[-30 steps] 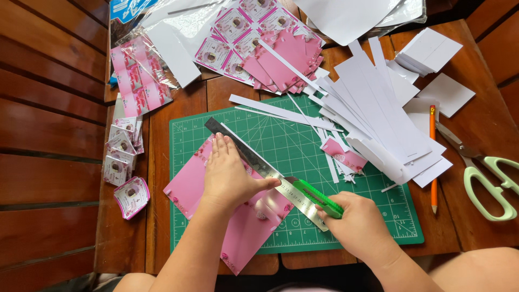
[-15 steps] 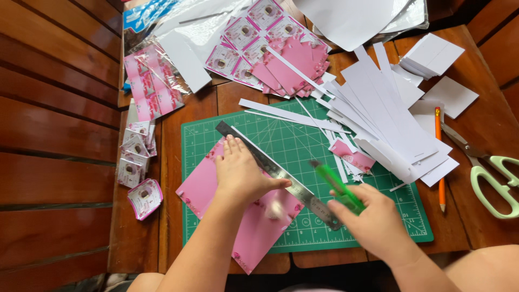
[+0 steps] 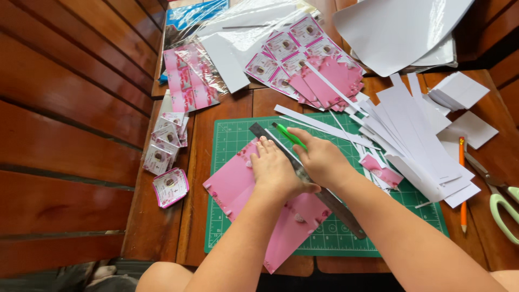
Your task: The person uses a metal ruler and a green utility knife to trim the edges of a pink patterned sheet on a green cutting mat. They repeatedly measure, cut, and reposition the sheet to produce smaller rectangular pieces.
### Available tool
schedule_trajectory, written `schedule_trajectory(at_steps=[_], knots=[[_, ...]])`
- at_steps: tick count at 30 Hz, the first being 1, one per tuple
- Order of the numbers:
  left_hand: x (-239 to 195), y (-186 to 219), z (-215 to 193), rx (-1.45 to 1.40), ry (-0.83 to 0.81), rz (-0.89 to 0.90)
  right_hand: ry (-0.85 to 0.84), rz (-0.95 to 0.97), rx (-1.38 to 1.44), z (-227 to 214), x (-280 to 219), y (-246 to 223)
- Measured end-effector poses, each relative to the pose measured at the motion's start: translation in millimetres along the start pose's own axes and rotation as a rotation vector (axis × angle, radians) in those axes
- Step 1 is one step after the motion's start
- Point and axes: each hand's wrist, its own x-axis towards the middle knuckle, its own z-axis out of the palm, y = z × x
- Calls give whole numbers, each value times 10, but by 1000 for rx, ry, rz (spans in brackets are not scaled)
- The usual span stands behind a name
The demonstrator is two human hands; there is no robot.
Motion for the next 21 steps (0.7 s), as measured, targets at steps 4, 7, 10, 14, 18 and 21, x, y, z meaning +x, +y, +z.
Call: schedule_trajectory(at_steps=[4, 7, 10, 14, 18, 21], knots=[[9, 60, 73, 4, 39, -7, 43, -53, -169, 263, 261, -11], [-12, 53, 75, -30, 72, -10, 44, -53, -213, 291, 302, -106], [37, 47, 139, -43, 101, 2, 78, -33, -259, 286, 303, -151], [-38, 57, 59, -62, 97, -2, 85, -40, -266, 286, 308, -144], [-13, 53, 80, -73, 93, 0, 89, -46, -267, 286, 310, -160], [-50, 66, 48, -45, 80, -8, 86, -53, -257, 266, 285, -217]])
